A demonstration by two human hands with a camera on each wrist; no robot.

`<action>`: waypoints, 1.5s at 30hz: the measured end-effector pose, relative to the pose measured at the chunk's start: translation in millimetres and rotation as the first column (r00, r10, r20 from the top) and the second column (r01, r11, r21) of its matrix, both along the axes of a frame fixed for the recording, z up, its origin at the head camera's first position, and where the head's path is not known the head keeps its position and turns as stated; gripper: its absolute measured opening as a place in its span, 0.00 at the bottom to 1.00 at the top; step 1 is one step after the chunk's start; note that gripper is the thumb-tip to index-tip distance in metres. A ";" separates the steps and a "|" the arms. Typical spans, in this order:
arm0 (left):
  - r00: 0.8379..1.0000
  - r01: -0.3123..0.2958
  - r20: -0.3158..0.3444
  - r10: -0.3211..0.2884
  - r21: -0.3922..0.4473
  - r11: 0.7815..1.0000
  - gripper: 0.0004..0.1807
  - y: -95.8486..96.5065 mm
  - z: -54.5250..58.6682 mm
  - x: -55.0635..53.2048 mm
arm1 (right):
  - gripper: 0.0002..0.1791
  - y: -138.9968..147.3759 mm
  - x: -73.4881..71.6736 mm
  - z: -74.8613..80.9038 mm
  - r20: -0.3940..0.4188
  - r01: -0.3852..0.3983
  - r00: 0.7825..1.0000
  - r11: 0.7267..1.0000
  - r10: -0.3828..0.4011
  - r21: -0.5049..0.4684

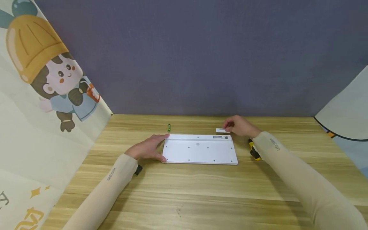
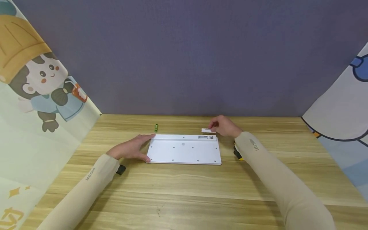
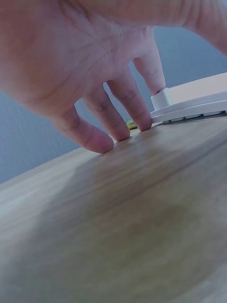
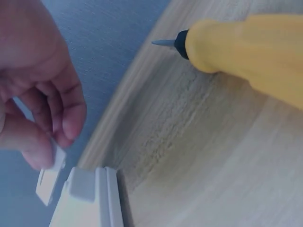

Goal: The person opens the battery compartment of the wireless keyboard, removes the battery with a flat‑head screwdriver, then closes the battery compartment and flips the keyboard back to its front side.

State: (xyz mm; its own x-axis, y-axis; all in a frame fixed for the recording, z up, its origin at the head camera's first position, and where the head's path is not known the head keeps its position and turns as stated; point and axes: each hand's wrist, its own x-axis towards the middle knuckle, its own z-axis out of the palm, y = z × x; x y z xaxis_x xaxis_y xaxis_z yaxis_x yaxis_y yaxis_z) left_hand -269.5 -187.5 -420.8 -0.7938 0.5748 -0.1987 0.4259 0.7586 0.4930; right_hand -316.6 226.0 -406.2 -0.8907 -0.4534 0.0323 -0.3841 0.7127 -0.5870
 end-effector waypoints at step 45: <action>1.000 0.018 -0.014 -0.017 0.002 1.000 0.62 -0.9 -2.0 0.6 | 0.12 -8.3 14.5 0.0 0.110 -0.120 0.987 0.993 0.120 -0.007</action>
